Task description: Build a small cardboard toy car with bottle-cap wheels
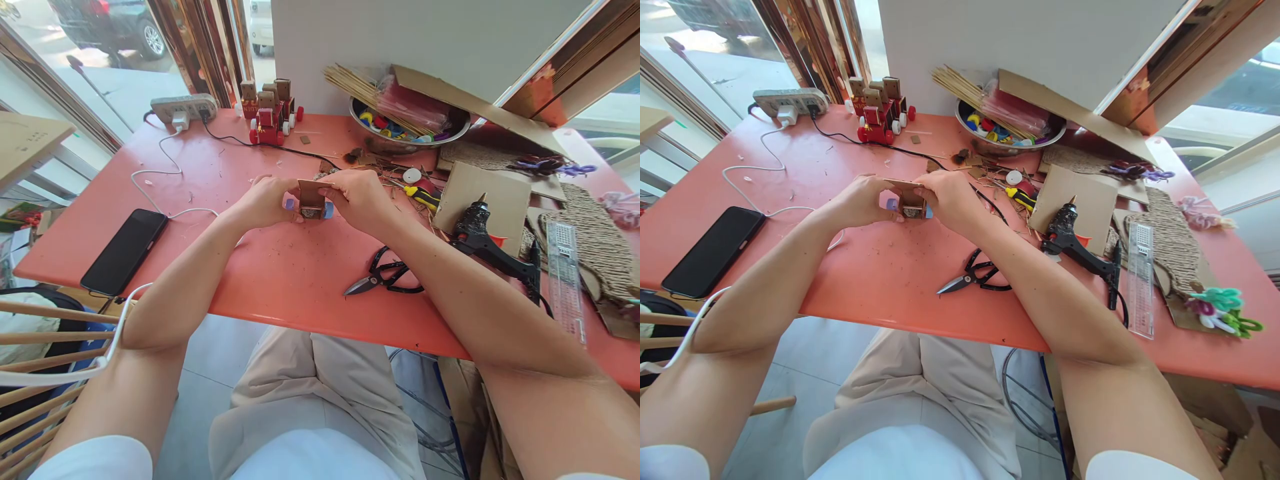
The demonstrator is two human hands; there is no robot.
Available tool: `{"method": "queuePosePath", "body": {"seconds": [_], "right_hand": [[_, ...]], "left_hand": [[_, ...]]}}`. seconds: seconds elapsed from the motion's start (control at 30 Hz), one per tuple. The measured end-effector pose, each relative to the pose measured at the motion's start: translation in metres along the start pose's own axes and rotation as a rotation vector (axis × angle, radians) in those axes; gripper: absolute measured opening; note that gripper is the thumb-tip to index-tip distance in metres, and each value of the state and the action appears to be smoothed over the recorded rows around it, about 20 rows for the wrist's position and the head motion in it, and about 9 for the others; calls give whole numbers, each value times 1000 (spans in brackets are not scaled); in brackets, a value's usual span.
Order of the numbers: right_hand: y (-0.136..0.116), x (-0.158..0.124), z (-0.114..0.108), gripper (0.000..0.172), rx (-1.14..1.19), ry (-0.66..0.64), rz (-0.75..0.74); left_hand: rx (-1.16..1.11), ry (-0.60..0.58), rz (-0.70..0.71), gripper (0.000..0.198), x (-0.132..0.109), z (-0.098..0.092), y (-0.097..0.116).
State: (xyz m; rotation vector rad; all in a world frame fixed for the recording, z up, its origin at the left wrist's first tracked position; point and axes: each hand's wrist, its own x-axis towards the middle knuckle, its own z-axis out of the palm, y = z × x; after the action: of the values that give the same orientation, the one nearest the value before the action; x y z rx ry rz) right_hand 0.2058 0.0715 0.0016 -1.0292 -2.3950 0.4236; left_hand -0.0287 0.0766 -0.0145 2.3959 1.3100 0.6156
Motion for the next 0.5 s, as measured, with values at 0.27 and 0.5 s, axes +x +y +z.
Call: {"method": "queuePosePath", "body": {"seconds": [0.27,0.5], "right_hand": [[2,-1,-1,32,-1,-8,2],[4,-2,-6,29,-74,-45,52]], "left_hand": [[-15,-54,-44,47,1,-5,8],[-60,3,-34,37,2,2,6]]}}
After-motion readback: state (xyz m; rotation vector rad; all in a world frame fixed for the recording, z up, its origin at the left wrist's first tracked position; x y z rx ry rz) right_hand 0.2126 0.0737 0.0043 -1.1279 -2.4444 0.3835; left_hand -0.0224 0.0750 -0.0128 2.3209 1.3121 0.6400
